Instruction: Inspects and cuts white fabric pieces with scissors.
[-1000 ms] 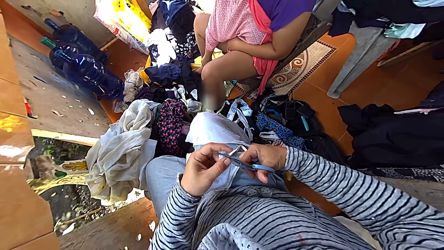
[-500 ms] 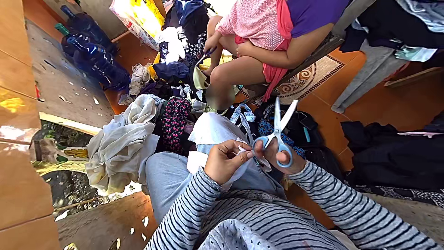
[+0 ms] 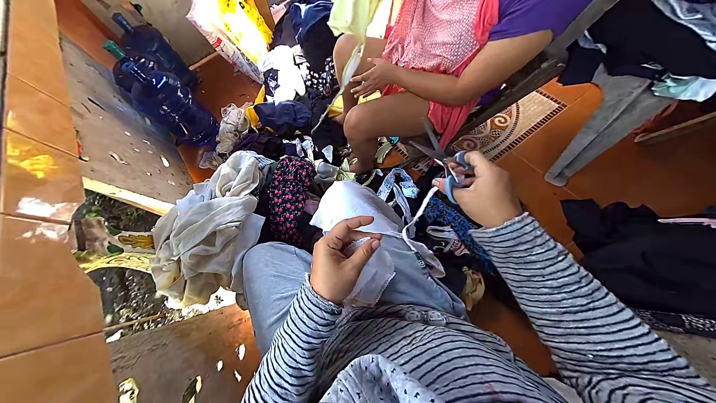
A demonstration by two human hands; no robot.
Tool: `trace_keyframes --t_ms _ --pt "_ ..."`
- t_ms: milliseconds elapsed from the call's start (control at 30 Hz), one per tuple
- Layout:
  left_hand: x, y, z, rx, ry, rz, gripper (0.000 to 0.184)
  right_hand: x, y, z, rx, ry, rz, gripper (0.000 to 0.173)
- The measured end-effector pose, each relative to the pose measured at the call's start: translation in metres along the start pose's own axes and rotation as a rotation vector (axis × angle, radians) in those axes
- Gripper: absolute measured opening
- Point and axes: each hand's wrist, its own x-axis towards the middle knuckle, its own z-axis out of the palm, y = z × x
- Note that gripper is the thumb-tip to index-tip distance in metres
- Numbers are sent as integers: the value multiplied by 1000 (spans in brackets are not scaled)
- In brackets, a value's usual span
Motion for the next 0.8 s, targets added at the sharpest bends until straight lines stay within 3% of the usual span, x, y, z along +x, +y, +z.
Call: trace_keyframes --t_ms 67,167,267,367,567,667,733,800 --pt "3 1 0 6 22 14 33 -1 -12 3 179 -102 -49 59" --pt "8 2 2 17 30 50 28 -28 -44 28 596 -461 -107 54" --pt "10 0 0 12 51 45 28 -48 -70 47 751 -625 -94 26" --pt "2 -6 -18 -16 -133 -30 42 -38 -78 42 837 -583 -118 18" --pt "-22 -9 -63 -31 -456 -235 19 24 -73 21 868 -331 -172 25" --pt "-21 -3 -66 -88 -638 -336 16 39 -78 30 871 -331 -130 26" --pt "-20 -4 -61 -144 -591 -318 9 41 -82 42 766 -309 -116 25" --pt "-23 -9 -52 -303 -299 -275 12 38 -83 52 578 -256 -129 27"
